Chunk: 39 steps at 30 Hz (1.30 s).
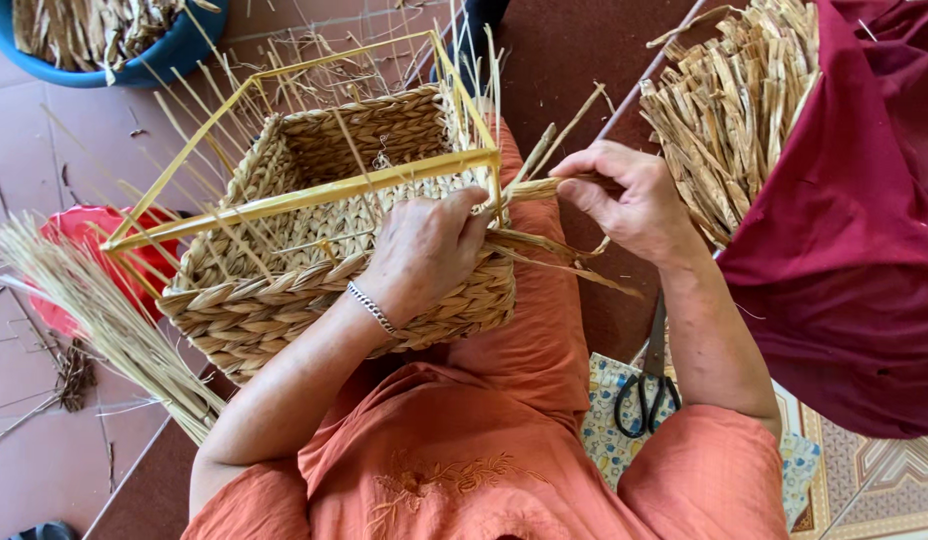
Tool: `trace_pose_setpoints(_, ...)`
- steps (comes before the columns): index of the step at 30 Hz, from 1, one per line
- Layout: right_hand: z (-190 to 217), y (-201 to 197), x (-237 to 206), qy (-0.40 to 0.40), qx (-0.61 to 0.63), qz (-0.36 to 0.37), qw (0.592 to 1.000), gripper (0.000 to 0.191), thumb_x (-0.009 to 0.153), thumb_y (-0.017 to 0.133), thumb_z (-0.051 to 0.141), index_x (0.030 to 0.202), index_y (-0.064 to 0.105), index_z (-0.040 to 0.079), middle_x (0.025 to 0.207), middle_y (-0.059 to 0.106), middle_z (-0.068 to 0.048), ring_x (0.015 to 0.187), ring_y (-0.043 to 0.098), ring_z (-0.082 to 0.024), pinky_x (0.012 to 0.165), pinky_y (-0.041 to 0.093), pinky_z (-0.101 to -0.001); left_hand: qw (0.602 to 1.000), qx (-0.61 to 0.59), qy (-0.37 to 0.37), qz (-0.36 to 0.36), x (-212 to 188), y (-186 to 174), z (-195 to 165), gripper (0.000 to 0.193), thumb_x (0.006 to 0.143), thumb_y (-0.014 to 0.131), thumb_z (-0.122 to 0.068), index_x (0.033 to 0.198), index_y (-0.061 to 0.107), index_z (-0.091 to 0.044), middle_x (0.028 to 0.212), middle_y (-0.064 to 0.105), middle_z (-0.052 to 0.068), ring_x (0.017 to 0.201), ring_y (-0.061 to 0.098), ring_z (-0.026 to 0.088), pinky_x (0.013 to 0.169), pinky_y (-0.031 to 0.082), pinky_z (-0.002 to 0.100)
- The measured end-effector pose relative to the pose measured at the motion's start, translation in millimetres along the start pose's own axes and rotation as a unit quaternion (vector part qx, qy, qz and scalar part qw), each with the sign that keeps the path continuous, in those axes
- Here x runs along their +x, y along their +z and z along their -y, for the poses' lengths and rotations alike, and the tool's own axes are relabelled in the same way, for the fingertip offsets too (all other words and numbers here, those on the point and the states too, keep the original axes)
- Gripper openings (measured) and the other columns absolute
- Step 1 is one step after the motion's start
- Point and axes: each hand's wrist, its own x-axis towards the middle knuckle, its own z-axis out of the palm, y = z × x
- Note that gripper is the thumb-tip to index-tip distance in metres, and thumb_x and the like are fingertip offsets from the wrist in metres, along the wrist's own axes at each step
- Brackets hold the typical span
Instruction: The person weaves a rectangular basket using dried palm leaves, interlacing strands through a yellow frame. They occasionally reach for additional leaves from a nearby bundle and continue weaving the sides.
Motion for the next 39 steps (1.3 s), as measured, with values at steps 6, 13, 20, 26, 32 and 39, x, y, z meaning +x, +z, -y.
trace_pose_setpoints(6,-16.6,32.4,16.1,0.040,0.230,0.096,0.968,0.011,0.102,0.068,0.006,0.113,0.072,0.003,0.109,0.072,-0.003,0.102,0.066,-0.008,0.091,0.056,-0.0244,0.999,0.000,0.002,0.034,0.4,-4.8,3.2,0.036,0.093,0.061,-0.015,0.125,0.065,0.000,0.060,0.067,0.019,0.054,0.066,0.037,0.064,0.053,0.052)
trace_pose_setpoints(13,-19.1,33.3,19.0,-0.089,0.070,0.094,0.989,0.008,0.098,0.073,0.009,0.106,0.072,0.007,0.099,0.070,-0.004,0.096,0.064,-0.014,0.086,0.052,-0.0315,0.997,-0.028,0.023,0.062,5.3,-4.9,7.1,0.023,0.106,0.055,-0.020,0.099,0.069,-0.004,0.065,0.064,0.013,0.054,0.062,0.028,0.053,0.052,0.043)
trace_pose_setpoints(20,7.5,33.3,-11.7,-0.149,-0.192,-0.101,0.965,0.022,0.086,0.081,0.028,0.098,0.072,0.011,0.092,0.070,-0.007,0.089,0.062,-0.024,0.080,0.050,-0.0386,0.960,0.155,-0.046,0.229,13.7,20.0,-10.6,0.012,0.098,0.048,0.001,0.098,0.059,0.004,0.059,0.058,0.007,0.046,0.053,0.017,0.035,0.044,0.033)
trace_pose_setpoints(26,38.2,27.1,-51.2,0.057,0.032,0.032,0.997,0.037,0.103,0.065,0.028,0.130,0.063,0.003,0.105,0.074,-0.012,0.093,0.077,-0.021,0.077,0.061,-0.0306,0.973,0.113,-0.013,0.201,15.2,23.5,-6.8,0.011,0.093,0.052,0.001,0.094,0.063,0.002,0.060,0.059,0.007,0.048,0.055,0.016,0.038,0.044,0.033)
trace_pose_setpoints(32,11.3,3.1,-22.3,-0.056,-0.065,0.063,0.994,0.023,0.091,0.078,0.006,0.114,0.079,0.005,0.094,0.077,-0.009,0.074,0.070,-0.018,0.065,0.059,-0.0274,0.983,0.018,0.012,0.184,18.4,8.7,-4.0,0.025,0.098,0.055,-0.021,0.085,0.072,-0.007,0.062,0.066,0.009,0.052,0.062,0.023,0.055,0.051,0.042)
trace_pose_setpoints(39,-32.2,32.4,9.8,-0.072,0.026,0.068,0.995,0.013,0.098,0.075,0.017,0.106,0.074,0.006,0.103,0.075,-0.003,0.094,0.067,-0.013,0.085,0.057,-0.0277,0.998,0.015,0.016,0.056,12.9,16.3,-10.1,0.041,0.096,0.068,-0.044,0.077,0.072,-0.008,0.057,0.063,0.010,0.050,0.063,0.025,0.055,0.051,0.045)
